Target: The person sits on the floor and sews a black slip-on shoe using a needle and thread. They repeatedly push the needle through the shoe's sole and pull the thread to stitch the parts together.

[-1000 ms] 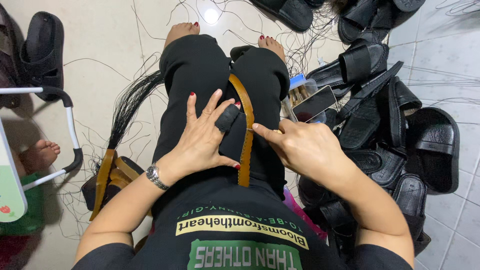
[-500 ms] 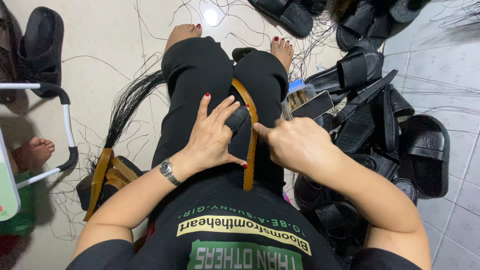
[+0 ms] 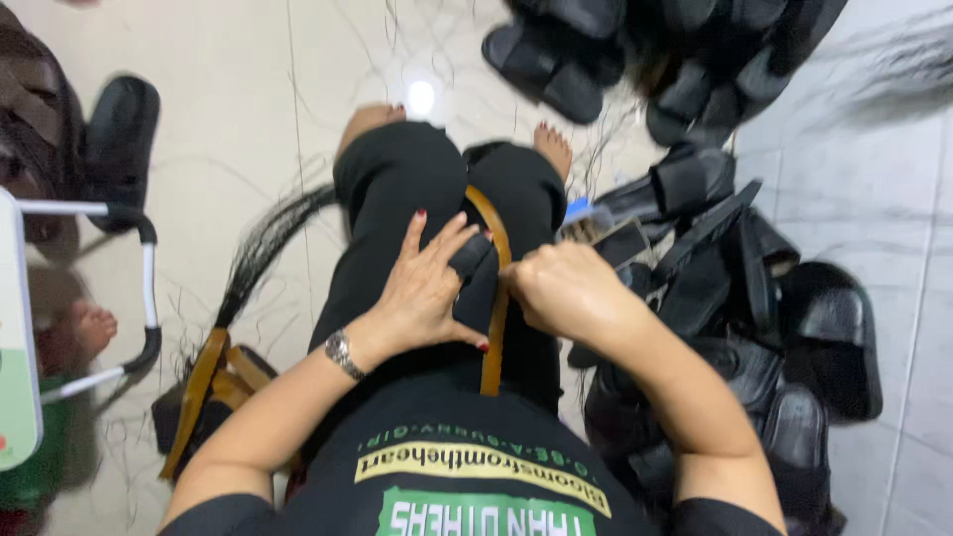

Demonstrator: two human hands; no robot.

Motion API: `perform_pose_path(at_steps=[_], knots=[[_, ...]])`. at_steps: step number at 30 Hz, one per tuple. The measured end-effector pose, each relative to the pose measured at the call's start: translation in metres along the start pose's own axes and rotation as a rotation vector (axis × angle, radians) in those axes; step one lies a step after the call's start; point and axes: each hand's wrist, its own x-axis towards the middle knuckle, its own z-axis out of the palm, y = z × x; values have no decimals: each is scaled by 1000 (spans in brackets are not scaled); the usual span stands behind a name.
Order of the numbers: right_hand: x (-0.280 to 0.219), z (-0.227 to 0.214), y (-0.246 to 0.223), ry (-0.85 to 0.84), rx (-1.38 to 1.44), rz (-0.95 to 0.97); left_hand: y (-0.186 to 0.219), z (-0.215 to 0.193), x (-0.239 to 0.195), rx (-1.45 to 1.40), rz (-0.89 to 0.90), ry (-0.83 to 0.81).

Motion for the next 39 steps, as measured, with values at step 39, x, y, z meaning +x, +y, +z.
perform_pose_path(at_steps=[39], knots=[[-16,4,-22,4,-116,172,2,-8,-13,1,-18,-88]])
